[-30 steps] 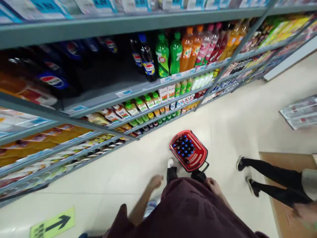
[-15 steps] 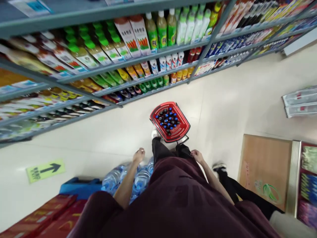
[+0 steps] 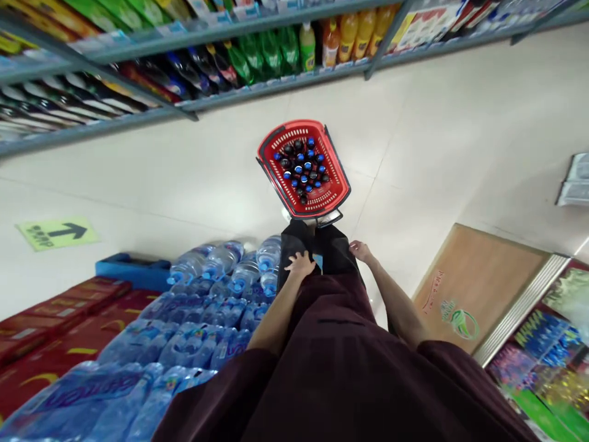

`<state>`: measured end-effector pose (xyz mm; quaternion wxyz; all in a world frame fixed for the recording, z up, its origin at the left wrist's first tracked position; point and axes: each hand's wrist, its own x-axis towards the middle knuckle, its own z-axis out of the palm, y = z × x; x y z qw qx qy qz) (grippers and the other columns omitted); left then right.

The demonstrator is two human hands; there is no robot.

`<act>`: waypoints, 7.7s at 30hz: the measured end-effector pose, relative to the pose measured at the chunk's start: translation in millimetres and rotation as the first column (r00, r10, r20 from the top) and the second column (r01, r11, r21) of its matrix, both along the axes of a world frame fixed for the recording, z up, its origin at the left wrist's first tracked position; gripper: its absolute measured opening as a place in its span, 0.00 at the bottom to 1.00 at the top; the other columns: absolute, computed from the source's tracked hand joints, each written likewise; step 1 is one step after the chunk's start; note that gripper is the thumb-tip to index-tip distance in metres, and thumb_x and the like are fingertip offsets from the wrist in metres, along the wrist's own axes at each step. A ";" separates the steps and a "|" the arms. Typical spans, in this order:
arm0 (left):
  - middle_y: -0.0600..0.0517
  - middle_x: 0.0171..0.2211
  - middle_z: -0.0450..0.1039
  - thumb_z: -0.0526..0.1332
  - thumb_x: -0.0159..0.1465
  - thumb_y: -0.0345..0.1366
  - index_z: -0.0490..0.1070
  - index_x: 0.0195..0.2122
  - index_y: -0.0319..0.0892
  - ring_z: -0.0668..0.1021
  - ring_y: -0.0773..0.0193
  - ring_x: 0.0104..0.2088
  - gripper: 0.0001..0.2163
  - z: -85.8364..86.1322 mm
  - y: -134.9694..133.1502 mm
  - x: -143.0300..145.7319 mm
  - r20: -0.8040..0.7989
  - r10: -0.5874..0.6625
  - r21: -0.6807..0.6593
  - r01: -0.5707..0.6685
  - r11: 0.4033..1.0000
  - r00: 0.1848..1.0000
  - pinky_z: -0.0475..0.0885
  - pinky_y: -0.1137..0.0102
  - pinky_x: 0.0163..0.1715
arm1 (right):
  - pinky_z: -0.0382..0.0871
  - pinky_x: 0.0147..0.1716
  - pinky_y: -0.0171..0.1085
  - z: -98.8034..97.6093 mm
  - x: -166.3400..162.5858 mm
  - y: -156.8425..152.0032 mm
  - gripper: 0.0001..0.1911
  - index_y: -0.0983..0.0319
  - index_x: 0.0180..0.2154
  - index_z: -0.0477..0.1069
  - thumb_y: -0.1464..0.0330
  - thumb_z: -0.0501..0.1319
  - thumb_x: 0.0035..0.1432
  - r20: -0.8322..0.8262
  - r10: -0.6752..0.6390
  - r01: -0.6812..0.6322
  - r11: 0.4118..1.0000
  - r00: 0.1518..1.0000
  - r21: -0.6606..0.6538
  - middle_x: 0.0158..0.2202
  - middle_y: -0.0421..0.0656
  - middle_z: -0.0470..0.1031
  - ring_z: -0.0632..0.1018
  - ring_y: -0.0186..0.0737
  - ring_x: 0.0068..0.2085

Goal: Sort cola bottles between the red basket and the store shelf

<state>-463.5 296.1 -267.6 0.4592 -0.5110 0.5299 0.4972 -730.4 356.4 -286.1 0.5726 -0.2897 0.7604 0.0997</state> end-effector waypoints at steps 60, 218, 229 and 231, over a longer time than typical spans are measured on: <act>0.34 0.73 0.54 0.64 0.54 0.35 0.56 0.74 0.38 0.58 0.43 0.74 0.43 -264.0 -66.0 158.5 -0.613 -0.153 -0.772 -0.546 0.325 0.775 0.52 0.48 0.75 | 0.73 0.36 0.46 -123.8 163.3 -115.4 0.06 0.53 0.25 0.75 0.62 0.61 0.41 -0.070 0.096 -0.093 0.260 0.993 -0.961 0.29 0.43 0.73 0.77 0.45 0.32; 0.49 0.41 0.64 0.59 0.68 0.33 0.67 0.51 0.42 0.72 0.62 0.36 0.11 -32.9 82.9 39.4 -0.561 -0.797 -0.191 -0.972 -0.138 0.223 0.78 0.62 0.40 | 0.76 0.36 0.43 -0.3 218.1 56.3 0.42 0.61 0.55 0.69 0.43 0.69 0.46 0.976 -0.094 0.974 0.137 0.195 -0.181 0.34 0.42 0.75 0.73 0.35 0.28; 0.43 0.58 0.67 0.66 0.68 0.45 0.63 0.62 0.51 0.76 0.53 0.54 0.24 -19.7 35.3 48.8 -0.815 -0.485 0.195 -0.939 0.283 -0.316 0.79 0.60 0.47 | 0.57 0.17 0.30 -9.4 223.9 57.7 0.33 0.63 0.49 0.69 0.43 0.63 0.54 0.970 -0.039 0.949 0.218 0.241 -0.227 0.31 0.43 0.75 0.69 0.32 0.21; 0.40 0.63 0.66 0.67 0.65 0.54 0.58 0.68 0.52 0.74 0.47 0.61 0.34 -6.8 17.0 49.5 -0.832 -0.332 0.290 -0.859 0.422 -0.444 0.79 0.54 0.52 | 0.57 0.15 0.30 -10.4 227.0 59.0 0.32 0.63 0.49 0.69 0.44 0.63 0.55 0.974 -0.004 0.941 0.260 0.225 -0.217 0.34 0.46 0.78 0.71 0.32 0.22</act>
